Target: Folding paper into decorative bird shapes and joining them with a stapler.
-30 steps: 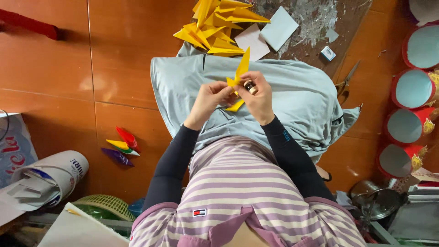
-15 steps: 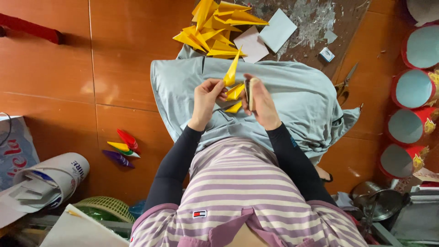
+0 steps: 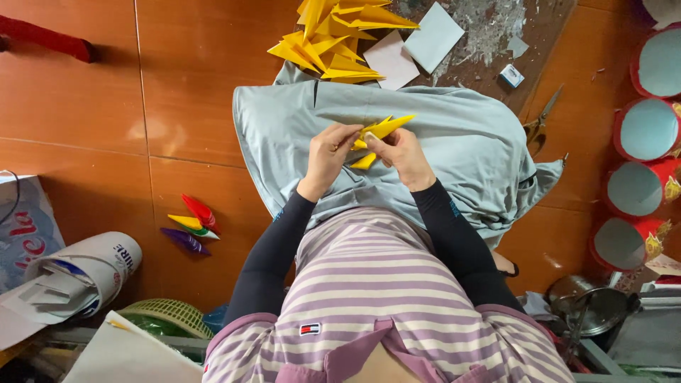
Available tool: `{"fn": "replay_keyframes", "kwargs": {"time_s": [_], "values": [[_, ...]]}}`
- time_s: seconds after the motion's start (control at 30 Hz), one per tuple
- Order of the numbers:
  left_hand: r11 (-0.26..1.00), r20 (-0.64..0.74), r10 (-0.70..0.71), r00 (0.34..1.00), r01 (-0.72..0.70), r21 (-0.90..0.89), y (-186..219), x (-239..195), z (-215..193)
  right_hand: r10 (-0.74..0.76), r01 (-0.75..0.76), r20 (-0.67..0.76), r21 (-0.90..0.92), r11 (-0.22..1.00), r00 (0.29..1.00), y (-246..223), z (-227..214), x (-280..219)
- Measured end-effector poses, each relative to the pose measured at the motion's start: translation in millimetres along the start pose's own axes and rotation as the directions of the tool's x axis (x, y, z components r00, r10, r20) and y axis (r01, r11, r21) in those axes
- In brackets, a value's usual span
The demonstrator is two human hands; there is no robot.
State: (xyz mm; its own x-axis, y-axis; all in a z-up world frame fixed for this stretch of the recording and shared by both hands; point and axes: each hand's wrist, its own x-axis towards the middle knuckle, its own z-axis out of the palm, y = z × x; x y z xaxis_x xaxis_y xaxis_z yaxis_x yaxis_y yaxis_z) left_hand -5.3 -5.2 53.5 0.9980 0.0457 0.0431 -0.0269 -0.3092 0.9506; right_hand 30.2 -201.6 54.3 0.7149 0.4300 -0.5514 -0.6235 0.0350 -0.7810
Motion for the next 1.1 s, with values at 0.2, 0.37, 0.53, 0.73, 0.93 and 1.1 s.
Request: {"fn": "replay_keyframes", "kwargs": {"time_s": [0.2, 0.37, 0.53, 0.73, 0.93, 1.1], "values": [[0.999, 0.015, 0.015, 1.0, -0.016, 0.045, -16.5, -11.6, 8.8, -0.017, 0.018, -0.048, 0.028, 0.999, 0.999, 19.7, -5.4, 1.6], [0.961, 0.04, -0.27, 0.962, 0.272, -0.043, -40.6, -17.9, 20.4, 0.141, -0.141, -0.011, -0.143, 0.98, 0.99, 18.2, -33.4, -10.3], [0.871, 0.186, -0.491, 0.851, 0.485, 0.08, -57.6, -5.6, 8.5, 0.207, -0.229, -0.099, -0.402, 0.886, 0.973, 26.1, -83.2, -23.1], [0.838, -0.113, 0.04, 0.993, 0.028, 0.546, -133.3, 74.0, -23.2, 0.049, -0.102, -0.245, -0.209, 0.972, 0.968, 19.5, -81.5, -17.6], [0.349, 0.254, 0.134, 0.958, -0.286, 0.892, -179.3, 129.4, -28.6, 0.039, -0.046, -0.159, -0.045, 0.998, 0.987, 25.8, -65.1, -4.6], [0.186, 0.367, 0.145, 0.919, -0.389, 0.902, -210.2, 130.3, -23.1, 0.088, -0.097, -0.107, -0.083, 0.992, 0.99, 25.8, -62.5, -4.7]]}}
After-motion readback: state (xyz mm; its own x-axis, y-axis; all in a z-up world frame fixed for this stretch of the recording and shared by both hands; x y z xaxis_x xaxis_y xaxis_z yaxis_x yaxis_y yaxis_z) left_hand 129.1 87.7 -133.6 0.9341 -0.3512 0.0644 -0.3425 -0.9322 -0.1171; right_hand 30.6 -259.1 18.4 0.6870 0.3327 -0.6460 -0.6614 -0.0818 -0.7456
